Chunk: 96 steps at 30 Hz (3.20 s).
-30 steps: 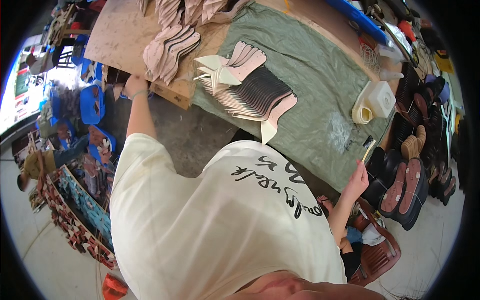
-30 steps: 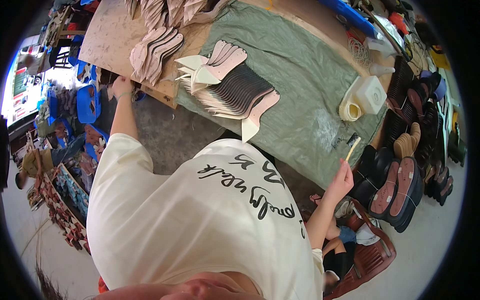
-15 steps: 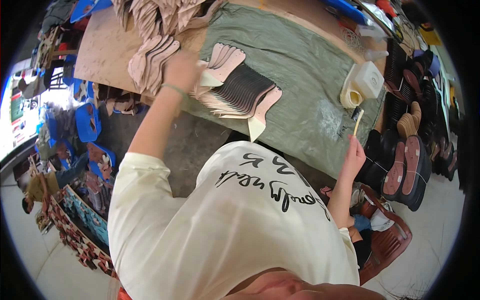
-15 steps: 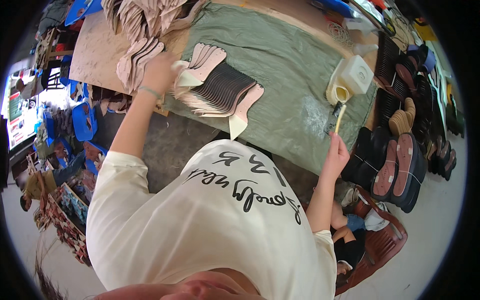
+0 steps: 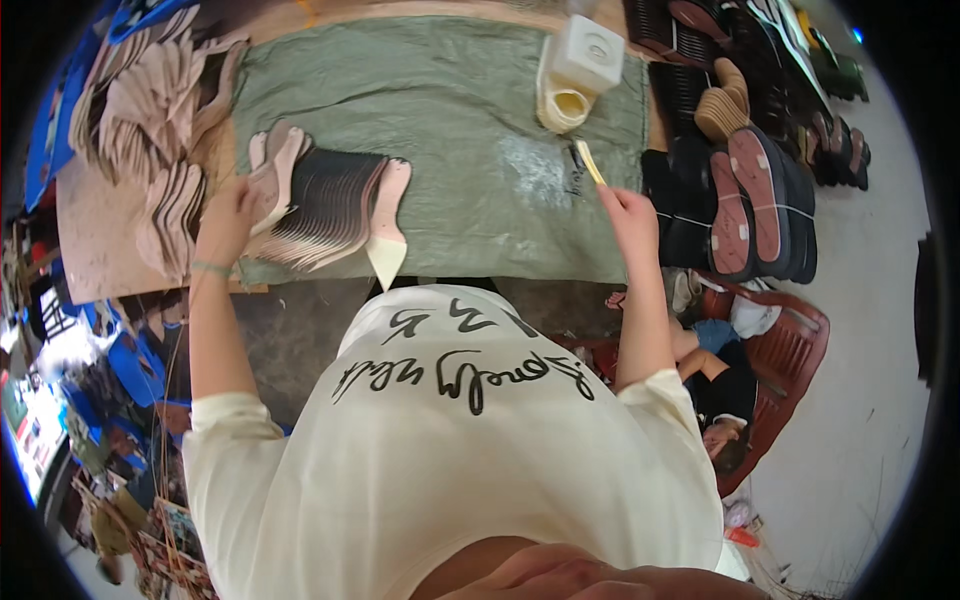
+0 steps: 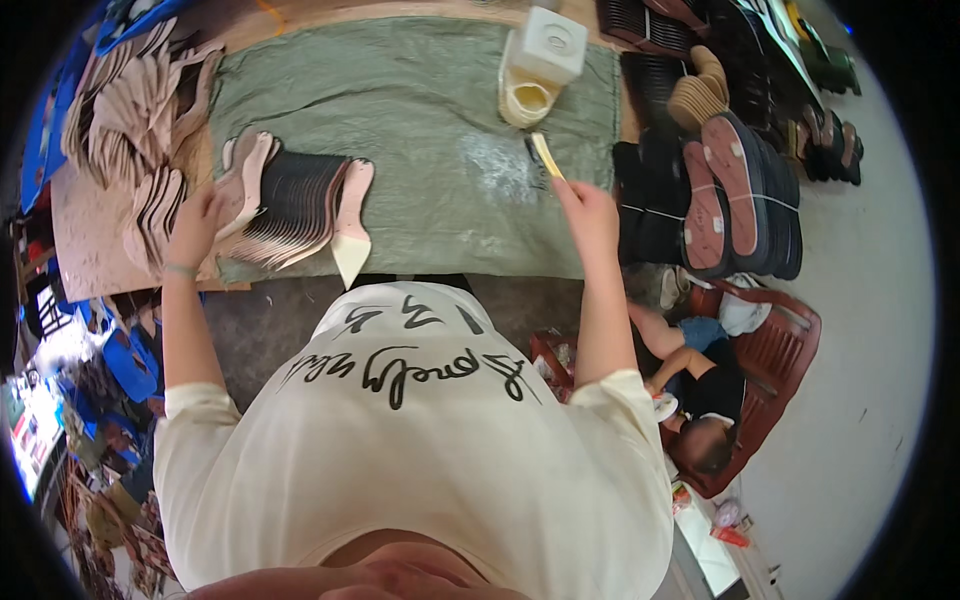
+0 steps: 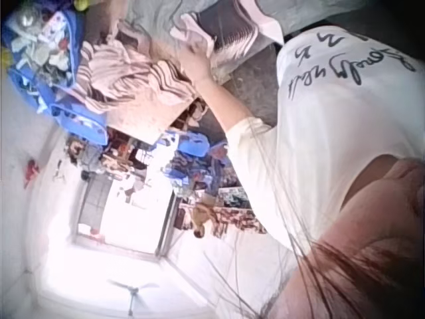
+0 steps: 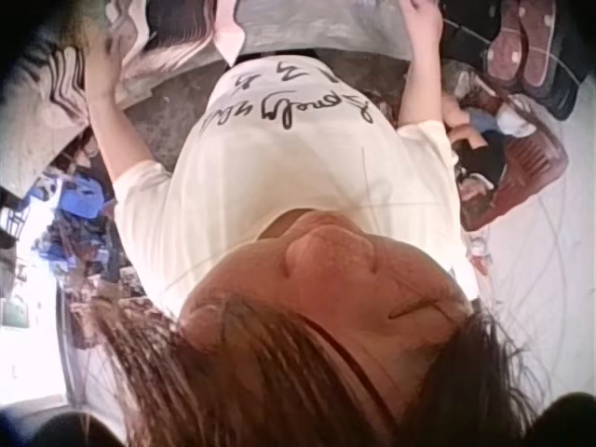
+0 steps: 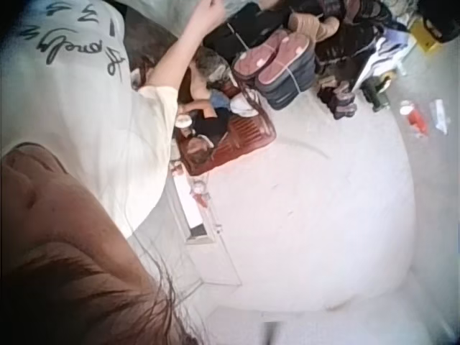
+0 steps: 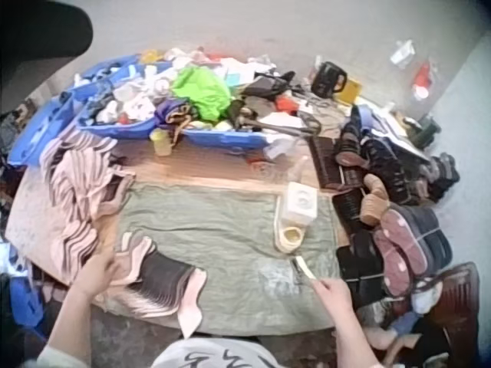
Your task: Applying glue to the inner surface of shoe upper components using a handheld brush.
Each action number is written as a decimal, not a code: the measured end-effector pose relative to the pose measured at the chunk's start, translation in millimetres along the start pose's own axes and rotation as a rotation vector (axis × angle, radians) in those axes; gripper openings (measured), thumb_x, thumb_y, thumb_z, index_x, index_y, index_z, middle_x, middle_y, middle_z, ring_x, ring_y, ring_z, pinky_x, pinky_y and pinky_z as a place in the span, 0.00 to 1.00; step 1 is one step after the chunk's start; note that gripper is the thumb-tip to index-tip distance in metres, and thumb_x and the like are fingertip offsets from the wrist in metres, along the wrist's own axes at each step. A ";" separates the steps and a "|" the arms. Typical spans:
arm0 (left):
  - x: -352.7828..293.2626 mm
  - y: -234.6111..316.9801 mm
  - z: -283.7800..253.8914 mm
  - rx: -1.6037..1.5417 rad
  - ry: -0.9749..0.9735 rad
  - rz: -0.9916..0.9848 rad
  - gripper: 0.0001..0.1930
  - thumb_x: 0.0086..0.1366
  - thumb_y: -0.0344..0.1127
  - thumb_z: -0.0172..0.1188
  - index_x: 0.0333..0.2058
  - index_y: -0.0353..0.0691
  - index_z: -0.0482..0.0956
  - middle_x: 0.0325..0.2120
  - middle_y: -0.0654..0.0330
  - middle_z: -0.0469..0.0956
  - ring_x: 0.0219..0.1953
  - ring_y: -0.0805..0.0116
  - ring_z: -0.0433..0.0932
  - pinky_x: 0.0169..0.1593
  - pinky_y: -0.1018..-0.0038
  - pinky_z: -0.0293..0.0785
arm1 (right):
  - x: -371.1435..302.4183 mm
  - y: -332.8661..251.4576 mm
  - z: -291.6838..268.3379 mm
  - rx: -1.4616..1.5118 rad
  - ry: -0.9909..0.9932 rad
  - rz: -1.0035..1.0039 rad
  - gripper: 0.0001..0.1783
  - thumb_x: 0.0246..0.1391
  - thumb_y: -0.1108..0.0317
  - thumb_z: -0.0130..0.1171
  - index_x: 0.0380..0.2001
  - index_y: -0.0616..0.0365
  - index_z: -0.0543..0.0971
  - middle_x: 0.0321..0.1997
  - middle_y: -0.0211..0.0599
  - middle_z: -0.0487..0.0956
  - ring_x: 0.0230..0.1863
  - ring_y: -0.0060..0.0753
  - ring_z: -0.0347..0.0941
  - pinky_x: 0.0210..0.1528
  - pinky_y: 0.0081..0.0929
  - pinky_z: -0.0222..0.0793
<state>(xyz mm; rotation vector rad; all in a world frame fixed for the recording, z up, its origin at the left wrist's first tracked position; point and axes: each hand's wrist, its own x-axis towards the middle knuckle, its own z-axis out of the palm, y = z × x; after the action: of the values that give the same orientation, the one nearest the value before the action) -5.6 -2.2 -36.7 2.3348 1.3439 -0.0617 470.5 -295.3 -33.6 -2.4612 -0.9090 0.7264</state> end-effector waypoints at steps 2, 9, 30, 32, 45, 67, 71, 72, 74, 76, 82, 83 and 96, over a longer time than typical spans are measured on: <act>-13.3 47.6 -13.1 -0.811 -0.042 -0.327 0.14 0.70 0.42 0.47 0.42 0.37 0.73 0.22 0.58 0.76 0.23 0.67 0.77 0.22 0.73 0.70 | 25.2 -8.4 -5.5 -0.109 -0.050 0.029 0.25 0.53 0.47 0.56 0.29 0.62 0.81 0.20 0.46 0.75 0.22 0.41 0.73 0.28 0.35 0.65; -41.7 135.2 1.3 -1.000 -0.131 -0.443 0.16 0.70 0.46 0.49 0.45 0.40 0.70 0.16 0.69 0.66 0.10 0.82 0.59 0.13 0.83 0.55 | 111.6 -23.0 0.2 -0.351 -0.162 0.094 0.25 0.53 0.46 0.53 0.30 0.59 0.83 0.26 0.48 0.80 0.33 0.51 0.78 0.36 0.42 0.70; -46.4 208.4 72.7 -1.240 -0.431 -0.239 0.13 0.62 0.29 0.43 0.46 0.39 0.67 0.24 0.65 0.71 0.14 0.82 0.62 0.16 0.83 0.58 | 124.3 -49.9 -1.3 -0.658 -0.185 0.016 0.23 0.51 0.50 0.56 0.40 0.58 0.81 0.42 0.44 0.81 0.45 0.46 0.78 0.45 0.41 0.73; -48.6 212.2 73.3 -1.243 -0.412 -0.278 0.17 0.59 0.28 0.40 0.48 0.40 0.66 0.25 0.64 0.71 0.14 0.81 0.63 0.16 0.83 0.59 | 114.9 -52.1 -4.3 -0.674 -0.222 0.015 0.23 0.53 0.49 0.55 0.38 0.57 0.82 0.39 0.44 0.82 0.43 0.46 0.78 0.43 0.41 0.73; -30.5 234.8 138.5 -1.379 -0.552 -0.326 0.20 0.60 0.32 0.39 0.51 0.40 0.64 0.25 0.60 0.75 0.11 0.76 0.67 0.12 0.80 0.60 | 58.5 -18.9 -7.3 -0.436 -0.131 0.004 0.22 0.54 0.47 0.53 0.30 0.56 0.83 0.28 0.44 0.81 0.33 0.49 0.78 0.33 0.42 0.71; -21.6 229.7 166.6 -1.519 -0.554 -0.582 0.18 0.56 0.29 0.40 0.47 0.40 0.66 0.27 0.60 0.73 0.15 0.72 0.68 0.14 0.79 0.62 | -95.1 9.4 82.3 0.143 -0.005 -0.243 0.13 0.54 0.56 0.60 0.34 0.53 0.83 0.20 0.42 0.76 0.21 0.45 0.72 0.22 0.37 0.64; -22.4 230.1 164.9 -1.519 -0.578 -0.544 0.18 0.56 0.29 0.40 0.47 0.41 0.64 0.29 0.59 0.73 0.16 0.72 0.68 0.14 0.80 0.60 | -82.9 11.1 86.2 0.276 -0.173 -0.081 0.16 0.56 0.56 0.59 0.36 0.58 0.82 0.20 0.41 0.76 0.20 0.33 0.70 0.25 0.28 0.63; -22.7 230.9 164.1 -1.525 -0.583 -0.531 0.19 0.56 0.29 0.40 0.48 0.41 0.64 0.29 0.59 0.73 0.16 0.72 0.68 0.14 0.80 0.59 | -80.1 13.5 91.3 0.277 -0.173 -0.077 0.16 0.56 0.56 0.59 0.36 0.58 0.82 0.20 0.41 0.76 0.20 0.33 0.70 0.25 0.28 0.63; -23.3 229.8 165.6 -1.536 -0.583 -0.542 0.19 0.56 0.29 0.39 0.48 0.40 0.63 0.29 0.59 0.73 0.16 0.71 0.67 0.14 0.79 0.59 | -76.6 24.1 107.0 0.401 -0.240 0.058 0.18 0.57 0.56 0.58 0.36 0.62 0.81 0.18 0.35 0.73 0.20 0.25 0.65 0.26 0.26 0.61; -23.6 226.6 167.2 -1.548 -0.581 -0.555 0.19 0.57 0.29 0.39 0.49 0.40 0.63 0.30 0.59 0.73 0.15 0.71 0.67 0.15 0.79 0.59 | -74.3 35.4 119.5 0.401 -0.210 0.065 0.19 0.57 0.53 0.56 0.34 0.60 0.82 0.17 0.39 0.73 0.19 0.32 0.67 0.25 0.30 0.61; -28.1 207.1 166.5 -1.622 -0.645 -0.589 0.11 0.61 0.29 0.44 0.43 0.39 0.67 0.27 0.59 0.72 0.17 0.69 0.68 0.17 0.77 0.61 | -66.3 51.3 123.0 0.360 -0.145 0.142 0.21 0.57 0.49 0.54 0.31 0.58 0.82 0.16 0.43 0.72 0.19 0.42 0.69 0.25 0.36 0.62; -29.3 200.4 167.8 -1.623 -0.647 -0.602 0.09 0.63 0.31 0.46 0.42 0.39 0.68 0.28 0.59 0.73 0.18 0.71 0.68 0.17 0.78 0.61 | -63.8 52.4 123.3 0.348 -0.137 0.149 0.21 0.56 0.49 0.55 0.31 0.58 0.82 0.16 0.44 0.73 0.19 0.43 0.69 0.25 0.37 0.62; -28.9 184.7 158.2 -1.409 -0.785 -0.554 0.08 0.69 0.38 0.52 0.39 0.39 0.72 0.23 0.68 0.73 0.18 0.81 0.65 0.20 0.84 0.56 | -24.1 63.4 131.3 0.214 -0.106 0.130 0.23 0.55 0.47 0.54 0.32 0.56 0.83 0.22 0.47 0.77 0.26 0.51 0.75 0.28 0.41 0.66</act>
<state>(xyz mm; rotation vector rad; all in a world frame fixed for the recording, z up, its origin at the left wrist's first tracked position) 161.0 -167.6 -106.7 0.6172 0.9819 -0.1255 406.1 -330.3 -162.0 -2.3253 -0.6739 0.9544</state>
